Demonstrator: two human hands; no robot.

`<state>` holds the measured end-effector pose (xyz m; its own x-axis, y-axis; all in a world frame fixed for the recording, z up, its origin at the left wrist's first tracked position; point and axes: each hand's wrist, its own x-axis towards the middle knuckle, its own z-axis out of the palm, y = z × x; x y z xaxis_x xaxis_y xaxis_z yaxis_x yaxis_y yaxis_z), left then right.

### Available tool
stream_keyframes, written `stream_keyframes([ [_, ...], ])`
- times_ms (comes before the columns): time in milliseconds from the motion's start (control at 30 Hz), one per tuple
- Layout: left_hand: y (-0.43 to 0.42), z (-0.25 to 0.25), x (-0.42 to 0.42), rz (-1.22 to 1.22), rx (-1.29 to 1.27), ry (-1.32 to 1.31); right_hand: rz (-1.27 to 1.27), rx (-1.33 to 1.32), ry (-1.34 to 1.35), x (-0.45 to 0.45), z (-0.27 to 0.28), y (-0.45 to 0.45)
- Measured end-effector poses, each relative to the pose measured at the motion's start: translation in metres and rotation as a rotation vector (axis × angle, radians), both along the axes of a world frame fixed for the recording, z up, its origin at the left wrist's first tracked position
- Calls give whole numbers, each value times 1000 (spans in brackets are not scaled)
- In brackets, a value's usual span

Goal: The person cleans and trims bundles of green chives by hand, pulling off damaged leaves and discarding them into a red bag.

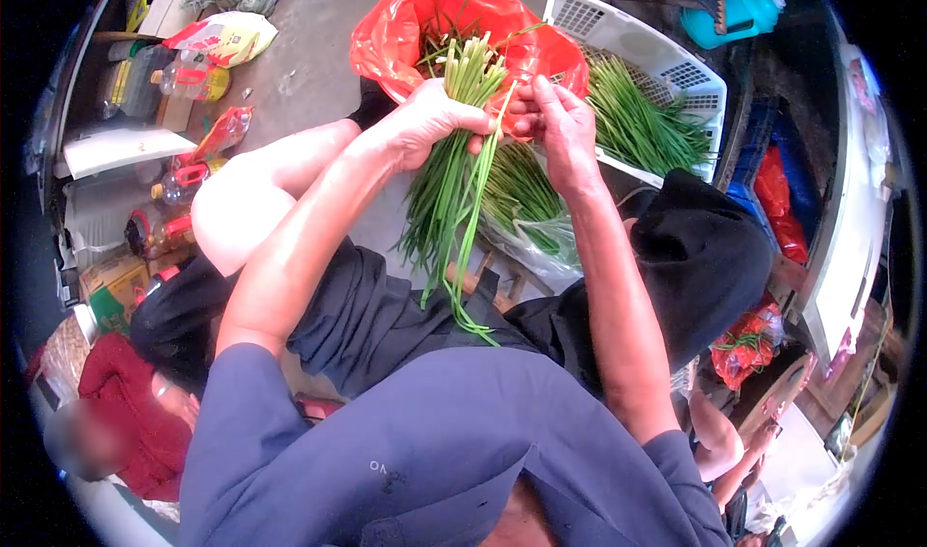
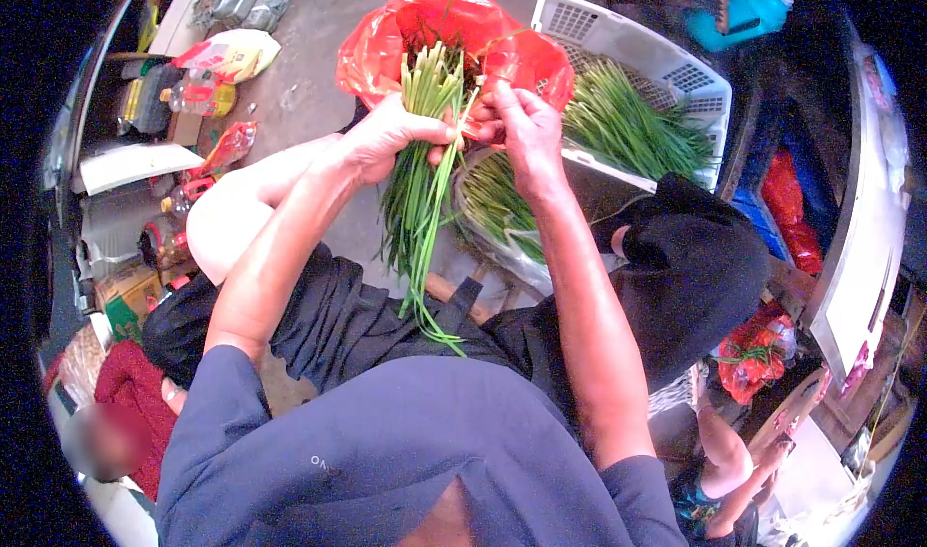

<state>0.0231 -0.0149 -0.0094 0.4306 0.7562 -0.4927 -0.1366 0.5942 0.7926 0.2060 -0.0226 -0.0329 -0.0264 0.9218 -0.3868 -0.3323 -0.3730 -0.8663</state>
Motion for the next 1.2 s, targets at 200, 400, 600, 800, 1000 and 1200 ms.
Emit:
stream_keyframes([
  [200, -1, 4, 1, -21, -19, -20, 266, 208, -214, -10, -13, -3],
  [400, -1, -1, 5, 6, -42, -58, 212, 149, -260, -13, -2, -3],
  [600, 0, -5, 3, -52, -31, -7, 172, 227, -231, -17, -13, -4],
  [800, 1, -1, -4, -109, -101, -24, -110, -95, -118, 9, -40, 14],
  [1000, 18, 14, -20, 47, 46, -4, 275, -158, -458, 32, -112, -8],
  [1200, 24, 30, -40, 28, 112, -95, 637, -152, -920, 31, -191, -49],
])
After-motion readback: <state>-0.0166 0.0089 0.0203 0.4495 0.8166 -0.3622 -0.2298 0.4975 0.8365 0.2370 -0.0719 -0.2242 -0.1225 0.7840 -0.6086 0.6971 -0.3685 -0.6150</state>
